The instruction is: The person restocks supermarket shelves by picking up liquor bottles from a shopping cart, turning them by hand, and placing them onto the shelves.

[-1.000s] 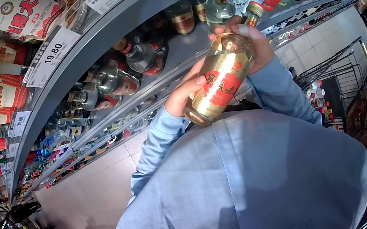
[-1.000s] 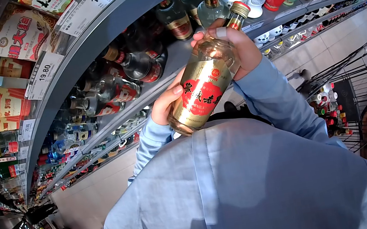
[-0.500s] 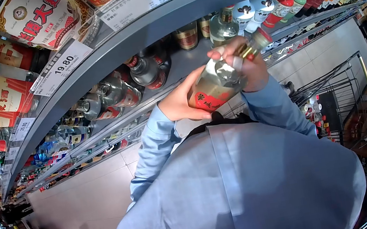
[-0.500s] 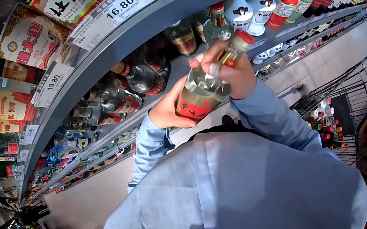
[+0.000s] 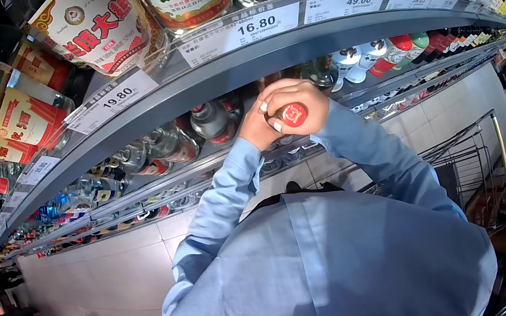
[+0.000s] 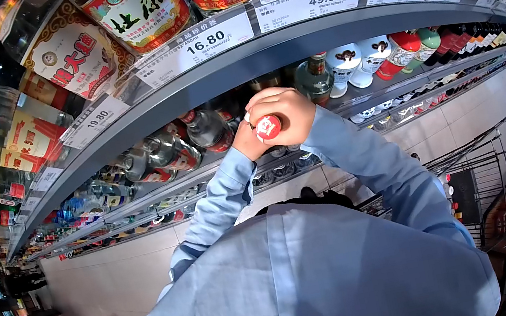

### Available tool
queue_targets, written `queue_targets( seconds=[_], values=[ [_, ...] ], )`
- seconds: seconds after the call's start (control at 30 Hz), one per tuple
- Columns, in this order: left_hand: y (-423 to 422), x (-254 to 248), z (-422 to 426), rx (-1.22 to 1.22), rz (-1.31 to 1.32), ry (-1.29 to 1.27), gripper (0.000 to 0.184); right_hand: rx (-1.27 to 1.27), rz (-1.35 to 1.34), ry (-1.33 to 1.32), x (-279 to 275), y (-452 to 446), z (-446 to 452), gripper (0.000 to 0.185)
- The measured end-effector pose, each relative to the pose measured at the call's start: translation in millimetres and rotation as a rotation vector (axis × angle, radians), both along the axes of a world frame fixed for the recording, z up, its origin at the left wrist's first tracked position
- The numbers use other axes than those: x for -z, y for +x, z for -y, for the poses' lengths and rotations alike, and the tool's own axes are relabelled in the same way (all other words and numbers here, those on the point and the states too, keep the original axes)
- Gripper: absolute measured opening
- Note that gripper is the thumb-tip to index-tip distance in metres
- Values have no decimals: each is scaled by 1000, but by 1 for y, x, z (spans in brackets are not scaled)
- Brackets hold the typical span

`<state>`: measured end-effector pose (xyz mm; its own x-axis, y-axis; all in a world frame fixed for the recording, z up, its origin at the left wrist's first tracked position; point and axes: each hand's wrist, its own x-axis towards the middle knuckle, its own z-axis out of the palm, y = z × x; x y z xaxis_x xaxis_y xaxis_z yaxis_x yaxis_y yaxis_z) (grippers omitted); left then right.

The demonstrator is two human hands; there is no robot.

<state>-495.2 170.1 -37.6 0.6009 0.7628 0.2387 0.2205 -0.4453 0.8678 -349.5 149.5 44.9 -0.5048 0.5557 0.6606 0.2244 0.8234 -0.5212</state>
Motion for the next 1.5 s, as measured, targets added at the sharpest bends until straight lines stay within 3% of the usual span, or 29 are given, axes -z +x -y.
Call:
queue_targets(
  seconds=[0.03, 0.13, 0.17, 0.23, 0.37, 0.67, 0.77, 0.8, 0.93, 1.03, 1.13, 1.23, 1.4, 1.5],
  values=[
    [2, 5, -4, -3, -4, -10, 62, 28, 8, -13, 1, 0, -3, 22],
    [5, 22, -10, -26, -4, 14, 77, 109, -13, -459, 3, 3, -4, 14],
    [5, 29, -10, -83, 21, 143, 79, 111, -48, -469, 9, 5, -8, 13],
    [5, 24, -11, -74, 33, 18, 80, 116, -119, -492, 20, 5, -17, 13],
    [7, 49, -21, -60, 35, -52, 78, 121, -106, -462, 28, 5, -29, 25],
    [7, 33, -17, -30, 129, -217, 75, 404, 56, -240, 22, 0, -25, 38],
    [8, 32, -18, -27, 137, -266, 76, 567, -100, -213, 22, -6, -19, 33],
    [8, 32, -18, -34, 125, -267, 77, 561, -147, -336, 11, -8, -10, 37],
    [10, 35, -18, -59, 163, -256, 78, 658, -340, -99, 13, 0, 13, 36],
    [10, 24, -14, -102, 129, -228, 76, 756, -480, -185, 23, 18, 41, 39],
    [11, 21, -11, -140, 37, -191, 80, 889, -337, -135, 55, 46, 48, 44],
    [15, 16, -4, -296, -84, -244, 77, 893, -313, -198, 72, 57, 50, 47],
    [21, 24, -1, -301, 44, -156, 87, 845, -319, -266, 78, 58, 40, 67],
    [27, 25, 3, -360, 54, -143, 96, 664, -441, -295, 85, 61, 31, 75]
  ],
)
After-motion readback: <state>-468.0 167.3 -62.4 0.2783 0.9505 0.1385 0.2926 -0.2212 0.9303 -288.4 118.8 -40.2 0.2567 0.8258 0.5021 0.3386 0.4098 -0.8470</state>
